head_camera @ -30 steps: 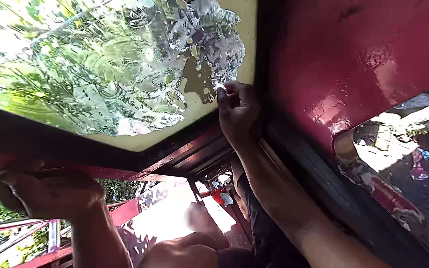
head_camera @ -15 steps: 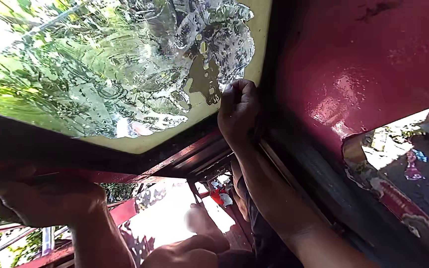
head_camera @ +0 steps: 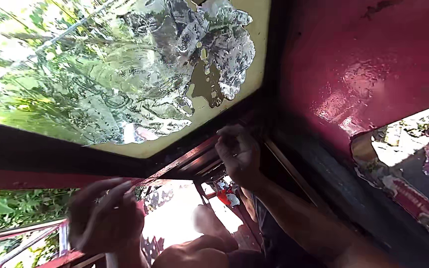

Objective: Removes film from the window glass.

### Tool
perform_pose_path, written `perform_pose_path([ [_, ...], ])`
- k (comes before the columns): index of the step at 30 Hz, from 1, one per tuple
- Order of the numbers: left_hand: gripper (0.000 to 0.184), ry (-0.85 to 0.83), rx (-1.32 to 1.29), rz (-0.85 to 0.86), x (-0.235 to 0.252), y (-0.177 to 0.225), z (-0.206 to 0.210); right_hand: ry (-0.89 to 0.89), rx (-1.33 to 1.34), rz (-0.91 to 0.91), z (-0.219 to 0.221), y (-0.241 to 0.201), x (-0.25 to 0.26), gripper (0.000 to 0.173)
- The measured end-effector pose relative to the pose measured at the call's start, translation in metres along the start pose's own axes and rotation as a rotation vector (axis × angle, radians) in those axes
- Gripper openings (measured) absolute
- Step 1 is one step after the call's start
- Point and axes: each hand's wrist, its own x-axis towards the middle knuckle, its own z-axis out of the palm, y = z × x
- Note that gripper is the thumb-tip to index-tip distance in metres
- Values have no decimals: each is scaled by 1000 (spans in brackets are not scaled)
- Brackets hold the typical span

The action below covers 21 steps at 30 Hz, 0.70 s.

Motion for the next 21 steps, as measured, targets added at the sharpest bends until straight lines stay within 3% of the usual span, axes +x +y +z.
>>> perform_pose_path([
  [3, 20, -342, -229, 18, 7, 19, 24, -152, 112, -37, 11, -16, -10, 24],
  [5, 23, -421, -316, 1, 7, 23, 38, -257, 186, -43, 19, -22, -10, 20],
  [10, 28, -394, -379, -36, 13, 21, 52, -332, 296, -26, 20, -15, -15, 28],
  [14, 28, -397, -293, 2, 22, 23, 57, -292, 289, 35, 15, -21, -5, 11],
  [21, 35, -365, -292, 37, 28, 24, 58, -364, 222, 23, 6, -35, 21, 6],
])
